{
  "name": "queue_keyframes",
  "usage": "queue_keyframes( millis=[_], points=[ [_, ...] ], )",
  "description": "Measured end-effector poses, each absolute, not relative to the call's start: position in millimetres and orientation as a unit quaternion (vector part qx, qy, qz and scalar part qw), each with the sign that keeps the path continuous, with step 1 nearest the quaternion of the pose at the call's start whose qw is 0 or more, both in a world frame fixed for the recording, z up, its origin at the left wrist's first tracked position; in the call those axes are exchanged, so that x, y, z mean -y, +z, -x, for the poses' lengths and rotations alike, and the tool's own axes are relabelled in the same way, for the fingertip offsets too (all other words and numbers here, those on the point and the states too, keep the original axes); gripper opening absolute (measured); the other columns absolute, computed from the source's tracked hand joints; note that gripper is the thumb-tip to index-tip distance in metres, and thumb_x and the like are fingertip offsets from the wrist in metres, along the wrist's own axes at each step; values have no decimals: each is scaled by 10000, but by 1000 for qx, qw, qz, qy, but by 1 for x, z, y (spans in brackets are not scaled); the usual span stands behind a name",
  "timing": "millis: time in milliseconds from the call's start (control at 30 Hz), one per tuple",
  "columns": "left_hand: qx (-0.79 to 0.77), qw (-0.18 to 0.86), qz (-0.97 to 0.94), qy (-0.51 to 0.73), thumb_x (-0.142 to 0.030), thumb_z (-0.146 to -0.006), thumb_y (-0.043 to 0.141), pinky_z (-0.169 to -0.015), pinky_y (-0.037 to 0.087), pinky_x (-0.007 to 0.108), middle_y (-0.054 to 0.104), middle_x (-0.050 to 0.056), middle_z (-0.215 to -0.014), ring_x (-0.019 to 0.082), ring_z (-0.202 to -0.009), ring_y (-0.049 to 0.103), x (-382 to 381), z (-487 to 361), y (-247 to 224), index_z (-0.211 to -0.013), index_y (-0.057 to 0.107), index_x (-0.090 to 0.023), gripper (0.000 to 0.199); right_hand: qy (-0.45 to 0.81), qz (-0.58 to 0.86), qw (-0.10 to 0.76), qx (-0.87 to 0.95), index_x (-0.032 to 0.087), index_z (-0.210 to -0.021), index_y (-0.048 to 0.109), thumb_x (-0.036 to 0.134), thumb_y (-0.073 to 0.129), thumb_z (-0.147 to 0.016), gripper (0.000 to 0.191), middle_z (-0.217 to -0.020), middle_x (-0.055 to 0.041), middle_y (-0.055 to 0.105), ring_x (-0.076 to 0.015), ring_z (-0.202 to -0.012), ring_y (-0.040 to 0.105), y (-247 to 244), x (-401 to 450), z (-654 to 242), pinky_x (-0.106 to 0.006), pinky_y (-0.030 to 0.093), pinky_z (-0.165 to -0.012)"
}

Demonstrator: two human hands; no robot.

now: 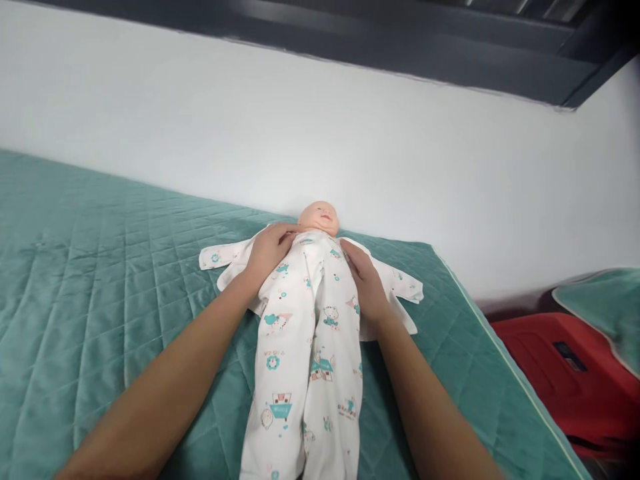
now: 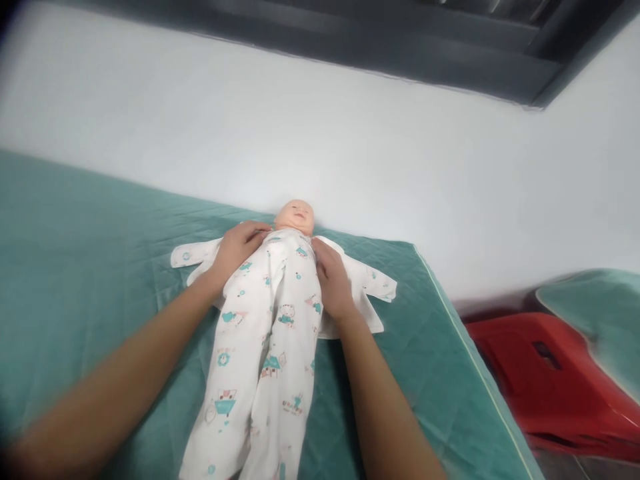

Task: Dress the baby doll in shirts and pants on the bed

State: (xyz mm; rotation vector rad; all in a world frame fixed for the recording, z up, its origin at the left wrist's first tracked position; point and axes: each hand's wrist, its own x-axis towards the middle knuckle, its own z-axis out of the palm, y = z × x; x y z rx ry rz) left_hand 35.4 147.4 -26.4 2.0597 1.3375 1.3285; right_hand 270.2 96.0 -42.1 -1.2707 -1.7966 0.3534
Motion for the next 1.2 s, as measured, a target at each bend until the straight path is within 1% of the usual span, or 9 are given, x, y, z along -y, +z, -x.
queue_keyframes(
  millis=[133,233,300,400,533,667,833,1033,1200],
  points=[
    [-512,125,-659,537,-161,-902,449,-943,483,361,705,45,-1027,205,-1008,625,-111,-21,-32,-975,686,-197,252,175,534,522,641,255,-1307,592,305,460,-938,395,-1404,-61,567,-236,-1287,519,-33,-60,-258,-482,420,-1097],
    [-538,117,-611,570,-183,-917,445,-929,492,374,673,54,-1068,211,-1030,607,-50,-7,-37,-1014,655,-207,233,169,530,544,628,267,-1287,587,313,490,-943,361,-1409,-60,563,-240,-1319,499,-25,-4,-241,-492,395,-1123],
    [-541,124,-607,569,-202,-929,453,-920,496,376,654,51,-1073,209,-1040,597,8,1,-42,-1027,638,-228,211,165,517,533,649,291,-1268,581,295,513,-942,332,-1457,-51,516,-244,-1373,450,-25,45,-229,-509,346,-1162],
    [-538,156,-642,523,-205,-943,450,-924,499,382,633,48,-1066,205,-1039,594,99,5,-55,-1021,630,-262,204,162,505,478,700,319,-1246,574,249,532,-929,327,-1527,-45,426,-275,-1433,366,-34,121,-212,-560,349,-1154],
    [-524,191,-700,446,-188,-937,464,-940,518,403,581,81,-1186,226,-1118,575,176,-1,-74,-1190,589,-301,304,147,499,417,745,353,-1290,527,209,556,-897,420,-1564,-34,360,-307,-1469,284,-40,186,-193,-588,428,-1090],
    [-523,166,-721,422,-181,-925,466,-962,510,457,567,109,-1232,257,-1136,565,181,-4,-74,-1245,562,-284,350,61,526,331,781,353,-1222,571,143,526,-858,424,-1576,-4,339,-357,-1476,242,-30,194,-177,-700,291,-1125],
    [-477,183,-748,424,-150,-915,428,-895,521,435,635,90,-1078,238,-1003,600,156,-4,-63,-1095,614,-231,271,-32,566,293,770,251,-983,621,112,539,-847,211,-1532,-111,410,-442,-1436,283,-26,171,-165,-796,261,-1037],
    [-452,248,-713,475,-190,-914,449,-825,528,361,639,57,-969,207,-944,620,164,-1,-47,-1002,614,-240,194,-36,562,291,774,240,-844,629,124,515,-873,166,-1454,-86,510,-398,-1419,340,-16,172,-161,-771,248,-1071],
    [-487,275,-671,487,-222,-920,460,-784,525,344,632,30,-921,194,-872,630,184,4,-36,-950,601,-252,147,-37,506,292,811,264,-915,647,148,521,-879,175,-1511,-53,444,-342,-1451,301,7,189,-166,-683,265,-1135]
  ],
)
